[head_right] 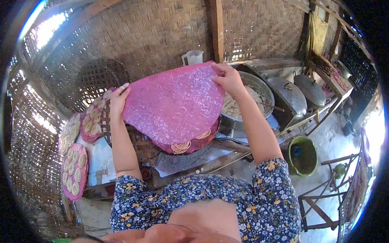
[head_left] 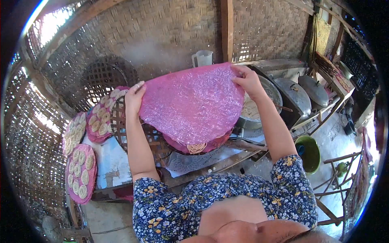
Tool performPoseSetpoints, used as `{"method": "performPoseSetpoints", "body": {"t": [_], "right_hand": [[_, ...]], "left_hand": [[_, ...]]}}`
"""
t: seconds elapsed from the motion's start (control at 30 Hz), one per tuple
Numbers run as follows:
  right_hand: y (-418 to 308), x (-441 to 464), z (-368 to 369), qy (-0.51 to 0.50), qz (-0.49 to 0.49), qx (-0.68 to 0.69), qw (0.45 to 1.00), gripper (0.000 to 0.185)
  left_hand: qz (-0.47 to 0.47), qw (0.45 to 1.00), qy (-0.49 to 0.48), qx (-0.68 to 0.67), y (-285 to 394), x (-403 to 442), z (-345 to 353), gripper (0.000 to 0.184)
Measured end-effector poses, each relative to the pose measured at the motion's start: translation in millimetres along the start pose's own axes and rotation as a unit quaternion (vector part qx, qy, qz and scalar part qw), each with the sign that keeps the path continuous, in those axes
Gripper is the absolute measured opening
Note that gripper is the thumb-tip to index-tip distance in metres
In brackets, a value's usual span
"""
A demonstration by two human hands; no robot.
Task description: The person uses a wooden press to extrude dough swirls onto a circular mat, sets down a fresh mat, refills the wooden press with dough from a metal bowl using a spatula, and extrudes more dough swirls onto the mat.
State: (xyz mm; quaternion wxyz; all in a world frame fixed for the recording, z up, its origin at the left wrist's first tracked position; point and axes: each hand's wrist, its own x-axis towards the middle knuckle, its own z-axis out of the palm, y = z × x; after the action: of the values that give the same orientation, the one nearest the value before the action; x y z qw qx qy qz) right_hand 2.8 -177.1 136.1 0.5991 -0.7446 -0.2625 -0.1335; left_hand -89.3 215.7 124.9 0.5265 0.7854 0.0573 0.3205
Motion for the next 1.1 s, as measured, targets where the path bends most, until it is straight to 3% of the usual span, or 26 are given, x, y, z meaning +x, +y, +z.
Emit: {"method": "performPoseSetpoints", "body": {"t": [0.03, 0.17, 0.27, 0.3, 0.4, 0.5, 0.6, 0.7, 0.9, 1.0, 1.03, 1.1], "right_hand": [[10, 2, 3, -0.039, 0.102, -0.009, 0.994, 0.045], [86, -2, 17, -0.097, 0.031, -0.216, 0.971, 0.052], [104, -11, 21, -0.16, 0.131, -0.182, 0.961, 0.054], [102, -13, 25, -0.158, 0.175, -0.115, 0.965, 0.054], [125, -14, 32, -0.172, 0.121, -0.161, 0.964, 0.057], [113, -14, 34, -0.171, 0.111, -0.157, 0.966, 0.056], [125, -10, 34, -0.14, 0.062, -0.128, 0.98, 0.055], [146, -2, 38, -0.13, -0.001, -0.109, 0.985, 0.052], [156, -8, 31, -0.171, 0.009, -0.151, 0.974, 0.043], [135, -22, 14, -0.061, -0.209, -0.26, 0.941, 0.035], [125, -32, 4, -0.066, -0.171, -0.242, 0.953, 0.033], [110, -63, -20, -0.074, -0.096, -0.207, 0.971, 0.03]], "left_hand": [[-0.022, 1.0, 0.002, 0.011, -16, -5, 5, 0.029], [-0.06, 0.995, -0.043, 0.074, -68, -39, 23, 0.031], [-0.088, 0.974, -0.084, 0.193, -82, -64, 27, 0.034], [-0.084, 0.971, -0.082, 0.207, -85, -69, 29, 0.035], [-0.082, 0.972, -0.072, 0.208, -90, -86, 33, 0.034], [-0.046, 0.976, -0.036, 0.211, -96, -93, 32, 0.033], [-0.063, 0.972, 0.007, 0.226, -80, -96, 31, 0.033], [-0.019, 0.963, 0.019, 0.267, -96, -91, 29, 0.034], [-0.023, 0.934, 0.008, 0.357, -115, -100, 35, 0.038], [-0.11, 0.936, 0.022, 0.333, -84, -108, 40, 0.039], [-0.026, 0.918, 0.043, 0.392, -98, -110, 35, 0.04], [-0.012, 0.903, 0.062, 0.425, -91, -115, 31, 0.04]]}}
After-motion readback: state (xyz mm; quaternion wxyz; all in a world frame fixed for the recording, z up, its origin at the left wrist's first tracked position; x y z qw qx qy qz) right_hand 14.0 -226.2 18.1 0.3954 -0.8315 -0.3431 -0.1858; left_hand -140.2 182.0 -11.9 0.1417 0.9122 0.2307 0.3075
